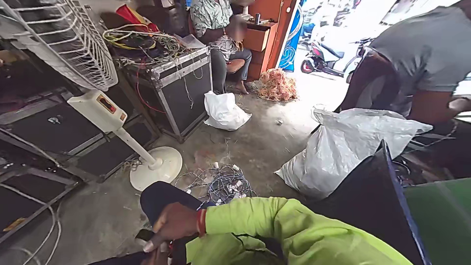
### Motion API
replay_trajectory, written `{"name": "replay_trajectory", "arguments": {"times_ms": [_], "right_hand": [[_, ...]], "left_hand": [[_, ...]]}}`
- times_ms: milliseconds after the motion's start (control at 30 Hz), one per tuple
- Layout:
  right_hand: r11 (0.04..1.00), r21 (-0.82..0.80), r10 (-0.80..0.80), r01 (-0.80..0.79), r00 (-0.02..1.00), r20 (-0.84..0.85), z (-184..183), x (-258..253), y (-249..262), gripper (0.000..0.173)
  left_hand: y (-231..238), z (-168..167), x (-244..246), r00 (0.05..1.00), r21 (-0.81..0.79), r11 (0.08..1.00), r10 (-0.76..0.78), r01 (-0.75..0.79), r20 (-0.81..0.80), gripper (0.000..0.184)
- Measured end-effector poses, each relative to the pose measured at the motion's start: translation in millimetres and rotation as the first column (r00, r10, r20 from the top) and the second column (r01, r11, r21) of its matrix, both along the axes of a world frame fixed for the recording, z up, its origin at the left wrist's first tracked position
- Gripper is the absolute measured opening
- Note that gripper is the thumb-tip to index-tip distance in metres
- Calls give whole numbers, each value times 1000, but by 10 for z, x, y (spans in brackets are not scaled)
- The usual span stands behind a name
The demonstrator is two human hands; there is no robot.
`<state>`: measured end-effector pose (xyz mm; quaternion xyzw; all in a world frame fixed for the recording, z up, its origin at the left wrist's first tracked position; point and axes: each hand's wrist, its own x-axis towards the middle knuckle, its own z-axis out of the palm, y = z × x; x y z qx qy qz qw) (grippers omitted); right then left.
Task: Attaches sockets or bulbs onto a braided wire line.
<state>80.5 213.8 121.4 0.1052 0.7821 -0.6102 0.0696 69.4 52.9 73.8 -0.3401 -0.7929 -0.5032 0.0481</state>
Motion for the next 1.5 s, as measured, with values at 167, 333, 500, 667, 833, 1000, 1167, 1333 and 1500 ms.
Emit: {"name": "replay_trajectory", "arguments": {"times_ms": [167,333,500,667,833,1000,1167,1333,1500], "right_hand": [[814,566,-94,128,992,-89,-213,-440,330,24],[934,191,-205,303,890,-408,111,-631,946,23],[974,-225,-46,-17,961,-272,-18,90,391,30],[951,-278,21,-132,929,-370,-222,318,-139,32],[983,-180,-43,-20,940,-338,-117,381,-224,27],[985,-172,-58,20,974,-217,-83,412,-158,22],[982,-184,-9,-31,977,-212,-155,388,-110,24],[967,-160,153,-199,952,-264,-189,322,-21,22],[962,-146,180,-230,939,-293,-429,283,240,33]], "left_hand": [[-58,-23,306,975,31,988,-143,150,-172,29],[20,142,-150,960,283,959,-100,24,260,26],[-401,217,-169,707,422,904,-252,-73,661,27],[-515,162,56,748,451,881,-202,-144,632,24],[-550,59,53,851,362,924,-87,-125,518,33],[-528,53,9,980,107,992,49,-70,195,56],[-617,215,26,997,-163,984,-62,69,44,21],[-749,255,-18,937,-160,958,-183,238,297,17],[-959,352,25,813,67,992,-124,105,569,12]]}}
